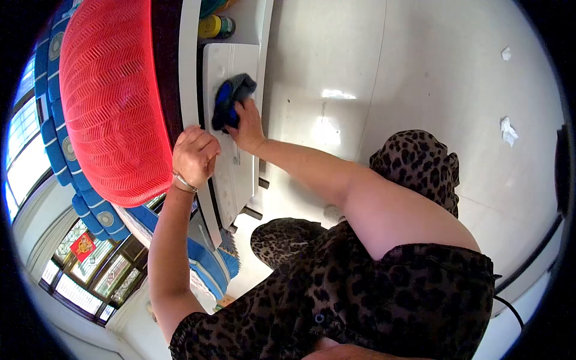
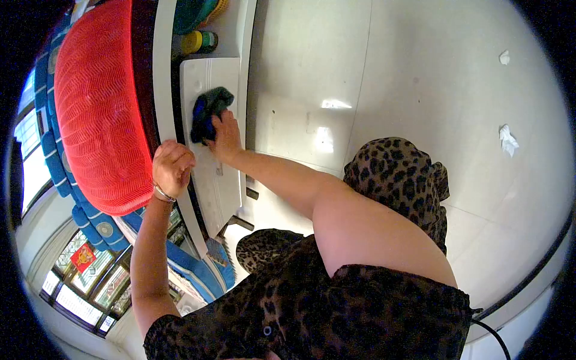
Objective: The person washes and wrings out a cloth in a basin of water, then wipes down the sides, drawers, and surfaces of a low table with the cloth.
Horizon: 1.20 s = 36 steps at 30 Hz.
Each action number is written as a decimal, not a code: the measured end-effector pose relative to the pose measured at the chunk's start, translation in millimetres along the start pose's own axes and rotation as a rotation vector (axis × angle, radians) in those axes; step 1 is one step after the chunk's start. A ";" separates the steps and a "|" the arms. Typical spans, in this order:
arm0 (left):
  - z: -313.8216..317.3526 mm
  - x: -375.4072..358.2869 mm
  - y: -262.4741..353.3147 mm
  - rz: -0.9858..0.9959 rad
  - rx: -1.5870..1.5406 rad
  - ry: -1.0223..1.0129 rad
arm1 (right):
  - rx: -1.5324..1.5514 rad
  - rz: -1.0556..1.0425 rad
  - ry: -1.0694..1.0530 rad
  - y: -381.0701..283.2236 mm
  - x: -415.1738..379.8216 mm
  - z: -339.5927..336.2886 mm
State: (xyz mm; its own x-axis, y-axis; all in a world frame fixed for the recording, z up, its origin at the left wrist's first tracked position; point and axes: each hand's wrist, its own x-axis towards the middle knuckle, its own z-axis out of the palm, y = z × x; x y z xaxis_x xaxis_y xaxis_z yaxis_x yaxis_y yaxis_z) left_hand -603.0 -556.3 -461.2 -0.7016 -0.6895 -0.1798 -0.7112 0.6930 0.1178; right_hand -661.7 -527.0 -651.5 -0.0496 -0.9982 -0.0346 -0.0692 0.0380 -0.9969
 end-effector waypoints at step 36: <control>1.9 2.0 0.7 -0.002 -0.020 -0.012 | 0.711 0.745 0.232 28.8 129.6 -22.7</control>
State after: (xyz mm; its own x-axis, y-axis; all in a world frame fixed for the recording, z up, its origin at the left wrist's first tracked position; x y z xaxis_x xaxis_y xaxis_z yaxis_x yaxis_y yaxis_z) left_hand -604.8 -556.7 -463.4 -0.6998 -0.6881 -0.1918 -0.7134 0.6873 0.1367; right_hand -692.7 -654.2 -683.1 -0.0337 -0.6975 -0.7158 0.6536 0.5265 -0.5438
